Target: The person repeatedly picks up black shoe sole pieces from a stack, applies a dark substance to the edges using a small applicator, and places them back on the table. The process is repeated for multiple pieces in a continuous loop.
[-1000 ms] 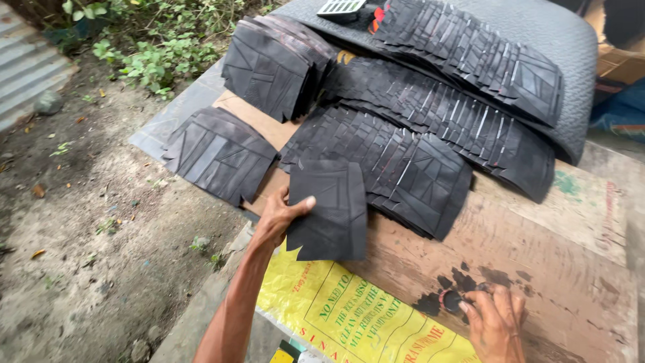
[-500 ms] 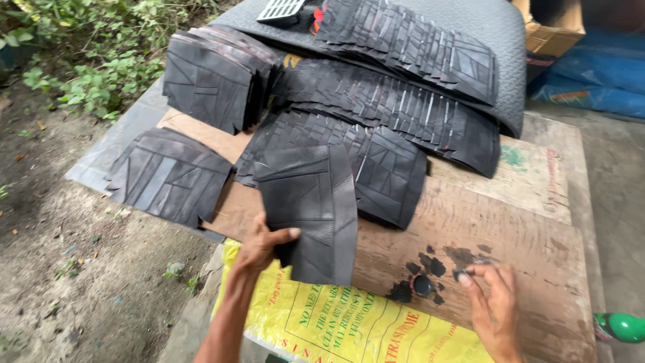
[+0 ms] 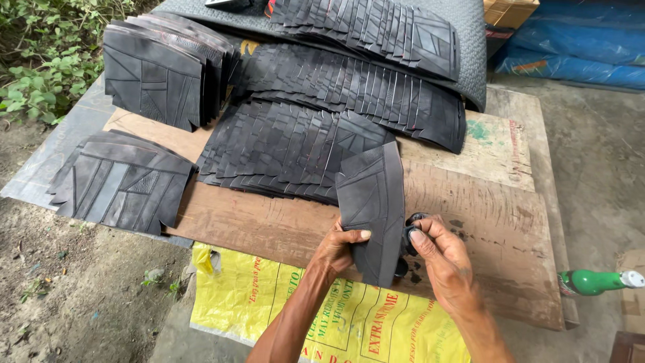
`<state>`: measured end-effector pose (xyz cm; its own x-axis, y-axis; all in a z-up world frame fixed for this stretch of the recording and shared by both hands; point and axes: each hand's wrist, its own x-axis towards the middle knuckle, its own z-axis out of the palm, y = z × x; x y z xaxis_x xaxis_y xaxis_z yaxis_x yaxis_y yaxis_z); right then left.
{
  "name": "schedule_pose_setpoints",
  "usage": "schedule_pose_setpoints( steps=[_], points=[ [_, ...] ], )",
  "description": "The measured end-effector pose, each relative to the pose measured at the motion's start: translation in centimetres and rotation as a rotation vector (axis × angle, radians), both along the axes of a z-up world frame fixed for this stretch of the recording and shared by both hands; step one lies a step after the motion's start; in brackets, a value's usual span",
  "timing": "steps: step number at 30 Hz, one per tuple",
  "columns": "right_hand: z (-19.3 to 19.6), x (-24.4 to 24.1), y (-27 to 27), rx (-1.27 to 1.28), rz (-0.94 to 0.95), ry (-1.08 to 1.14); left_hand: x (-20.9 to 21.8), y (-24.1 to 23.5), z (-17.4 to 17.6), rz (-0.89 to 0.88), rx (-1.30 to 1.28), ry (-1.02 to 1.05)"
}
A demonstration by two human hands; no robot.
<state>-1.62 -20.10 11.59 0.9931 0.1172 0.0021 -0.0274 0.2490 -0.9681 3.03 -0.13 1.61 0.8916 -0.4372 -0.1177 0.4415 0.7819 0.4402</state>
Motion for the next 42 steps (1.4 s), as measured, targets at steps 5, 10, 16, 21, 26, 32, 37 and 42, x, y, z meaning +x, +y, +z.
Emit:
schedule_pose_setpoints(
  steps=[5,10,16,21,26,32,37,42],
  points=[
    [0.0,0.0,0.0,-0.095,0.022,-0.009,0.1,0.3,0.5,-0.001,0.009,-0.008],
    [0.2,-1.7,0.6,-0.355,0.081,-0.097,0.3,0.4,0.2,0.034,0.011,0.01],
    [0.3,-1.5,0.9,-0.361,0.008,-0.055,0.4,0.4,-0.9,0.035,0.016,0.02],
    [0.8,-1.6,1.1,-0.557,0.053,-0.182,1.1,0.3,-1.8,0.079,0.026,0.077],
    [1.2,-3.9,2.0,-0.557,0.104,-0.2,1.4,0.4,-2.7,0.097,-0.011,0.066],
    [2.1,-3.1,1.2,-0.501,-0.044,-0.092,0.4,1.3,-1.8,0.051,0.015,0.068],
    [2.4,-1.1,0.8,-0.382,-0.1,-0.099,-1.1,1.6,-0.6,-0.052,-0.039,0.03],
    [2.7,-0.3,1.1,-0.41,-0.059,-0.106,-1.4,1.3,0.0,-0.08,-0.018,0.054]
  ],
)
